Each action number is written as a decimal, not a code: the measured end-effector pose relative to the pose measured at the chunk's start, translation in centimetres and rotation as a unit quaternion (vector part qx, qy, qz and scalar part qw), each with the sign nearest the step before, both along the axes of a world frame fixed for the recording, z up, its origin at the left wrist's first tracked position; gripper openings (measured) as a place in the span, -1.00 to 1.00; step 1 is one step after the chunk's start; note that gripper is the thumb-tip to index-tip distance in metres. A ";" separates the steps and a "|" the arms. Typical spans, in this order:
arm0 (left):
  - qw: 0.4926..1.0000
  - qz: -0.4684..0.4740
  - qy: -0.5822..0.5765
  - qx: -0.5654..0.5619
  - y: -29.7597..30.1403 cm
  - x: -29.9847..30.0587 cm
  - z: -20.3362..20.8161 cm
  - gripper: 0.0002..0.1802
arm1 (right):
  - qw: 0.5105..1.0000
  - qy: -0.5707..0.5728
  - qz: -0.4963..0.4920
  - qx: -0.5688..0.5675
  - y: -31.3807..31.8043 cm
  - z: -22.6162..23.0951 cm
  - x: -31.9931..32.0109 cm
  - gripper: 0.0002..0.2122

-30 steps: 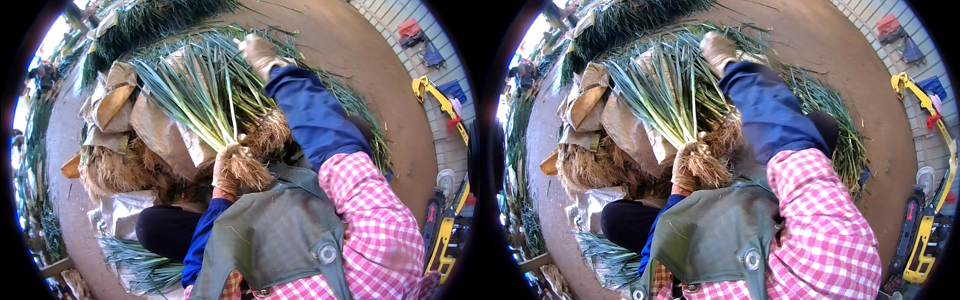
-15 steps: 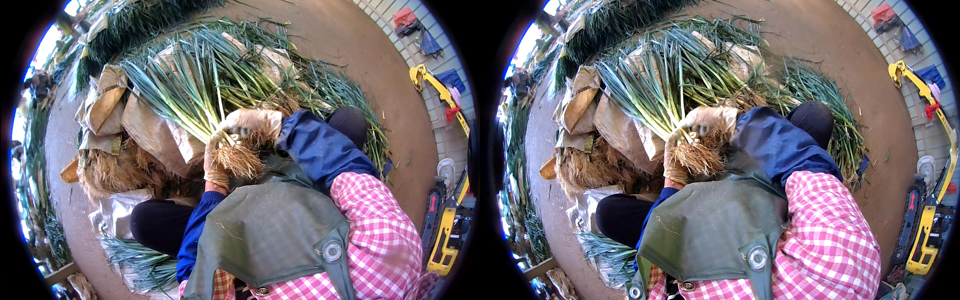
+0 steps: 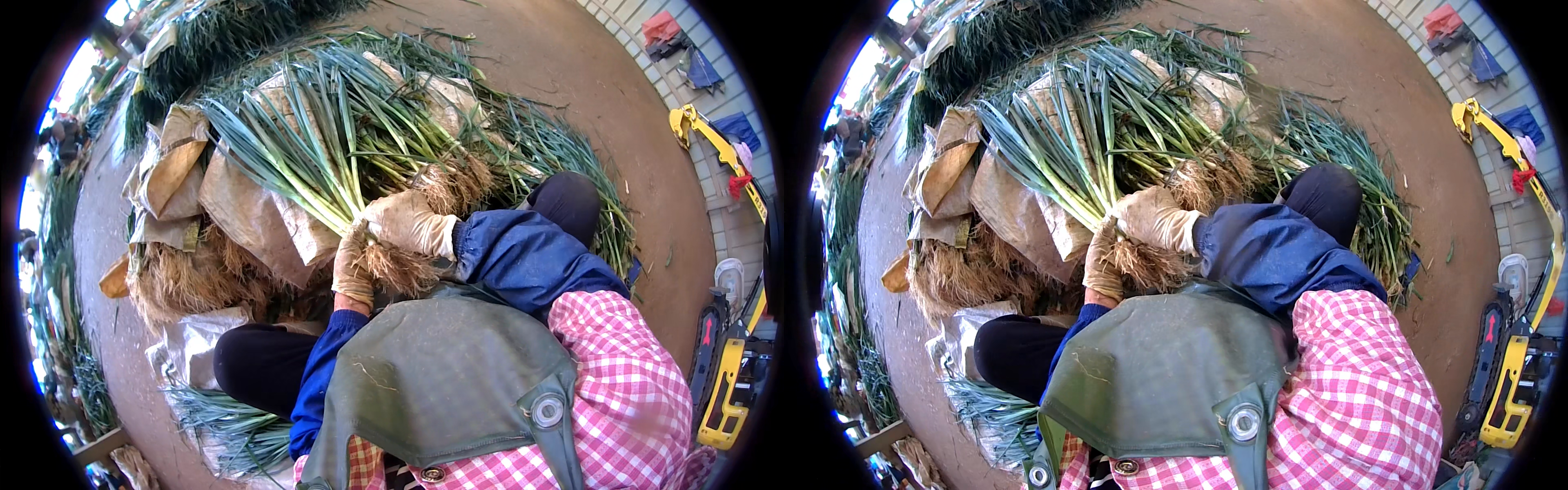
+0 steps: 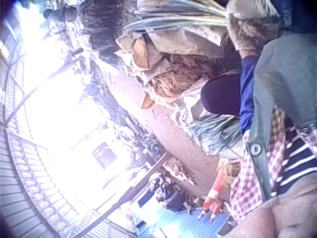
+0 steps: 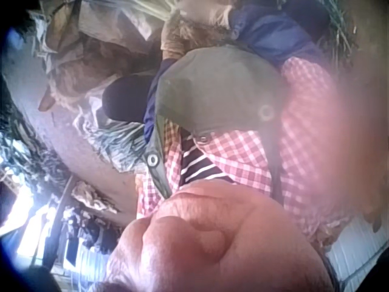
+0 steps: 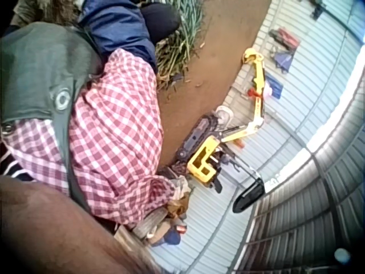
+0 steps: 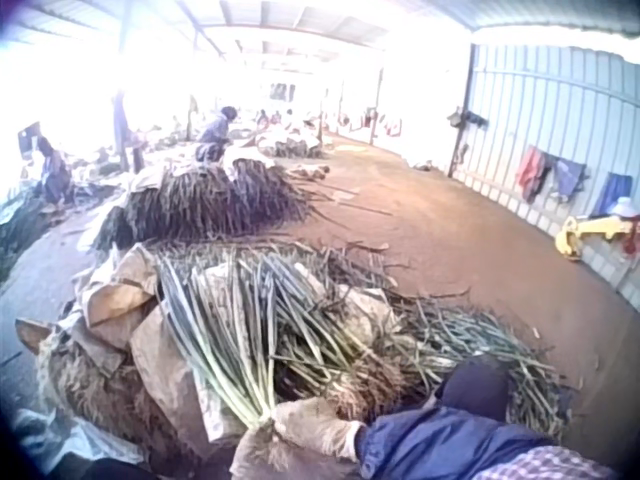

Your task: The person peels the outer layers from leeks by hand and removes debris from the roots before placing them onto a pile.

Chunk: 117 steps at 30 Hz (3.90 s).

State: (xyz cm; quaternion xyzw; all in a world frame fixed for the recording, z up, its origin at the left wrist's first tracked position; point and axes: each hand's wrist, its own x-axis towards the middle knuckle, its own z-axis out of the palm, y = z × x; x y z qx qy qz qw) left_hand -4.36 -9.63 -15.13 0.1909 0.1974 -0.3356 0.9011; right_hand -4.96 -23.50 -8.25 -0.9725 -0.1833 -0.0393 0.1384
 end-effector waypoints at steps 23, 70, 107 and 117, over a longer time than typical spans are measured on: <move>0.992 0.000 -0.111 -0.065 2.2 0.1 4.6 -0.56 | 0.971 0.059 -0.121 -0.197 -7.0 -2.5 15.0 -0.83; 0.991 0.038 -0.111 -0.070 0.2 0.0 3.6 -0.54 | 0.650 0.438 -0.053 0.619 -3.6 4.7 -0.4 -0.79; 0.985 -0.029 -0.157 -0.069 1.5 -1.6 9.9 -0.58 | 0.970 0.080 -0.210 -0.094 -24.1 10.5 -0.4 -0.67; 0.953 -0.200 -0.193 0.119 1.2 -3.1 20.3 -0.53 | 0.358 0.439 0.228 0.792 -0.2 7.2 4.7 -0.32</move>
